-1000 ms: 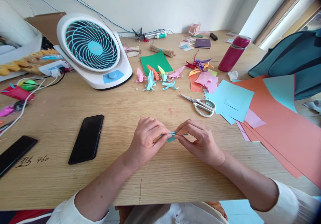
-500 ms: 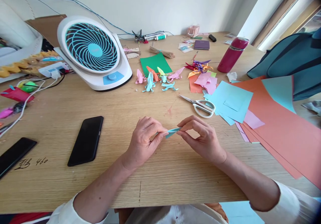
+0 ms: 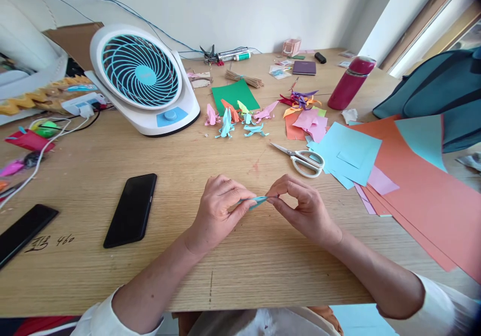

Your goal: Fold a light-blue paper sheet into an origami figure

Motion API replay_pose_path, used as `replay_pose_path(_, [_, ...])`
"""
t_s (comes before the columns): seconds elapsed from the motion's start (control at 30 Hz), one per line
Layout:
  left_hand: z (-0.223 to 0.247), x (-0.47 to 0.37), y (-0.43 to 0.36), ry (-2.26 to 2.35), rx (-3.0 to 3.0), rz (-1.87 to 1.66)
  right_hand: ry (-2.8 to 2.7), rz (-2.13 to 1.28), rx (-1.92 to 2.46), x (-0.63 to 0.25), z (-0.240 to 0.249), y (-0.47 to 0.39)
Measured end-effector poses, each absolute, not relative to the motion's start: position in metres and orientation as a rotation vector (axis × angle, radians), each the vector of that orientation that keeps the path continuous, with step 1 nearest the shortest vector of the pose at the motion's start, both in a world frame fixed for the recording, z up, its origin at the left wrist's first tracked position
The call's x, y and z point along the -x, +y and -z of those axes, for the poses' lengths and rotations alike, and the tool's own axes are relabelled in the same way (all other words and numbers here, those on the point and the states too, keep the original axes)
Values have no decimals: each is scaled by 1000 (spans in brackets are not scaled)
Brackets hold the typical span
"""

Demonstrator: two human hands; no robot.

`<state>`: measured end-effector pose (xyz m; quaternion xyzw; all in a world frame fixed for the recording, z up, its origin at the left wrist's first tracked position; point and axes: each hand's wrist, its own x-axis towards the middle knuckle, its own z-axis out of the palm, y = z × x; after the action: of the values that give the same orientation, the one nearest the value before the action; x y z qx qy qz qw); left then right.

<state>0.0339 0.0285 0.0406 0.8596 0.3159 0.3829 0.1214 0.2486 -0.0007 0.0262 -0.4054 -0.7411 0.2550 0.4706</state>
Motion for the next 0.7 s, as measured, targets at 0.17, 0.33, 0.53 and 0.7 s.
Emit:
replay_pose_path(0.17, [-40, -34, 26, 917, -2536, -1158, -1839, -639, 969, -246, -25, -1])
replay_pose_path(0.33, [-40, -37, 23, 918, -2546, -1086, -1839, -655, 924, -242, -24, -4])
replay_pose_path(0.53, [-40, -39, 20, 941, -2513, -1135, -1803, -628, 948, -239, -24, -4])
replay_pose_path(0.7, [-40, -41, 21, 939, -2456, -1147, -1769, -659, 962, -241, -25, -3])
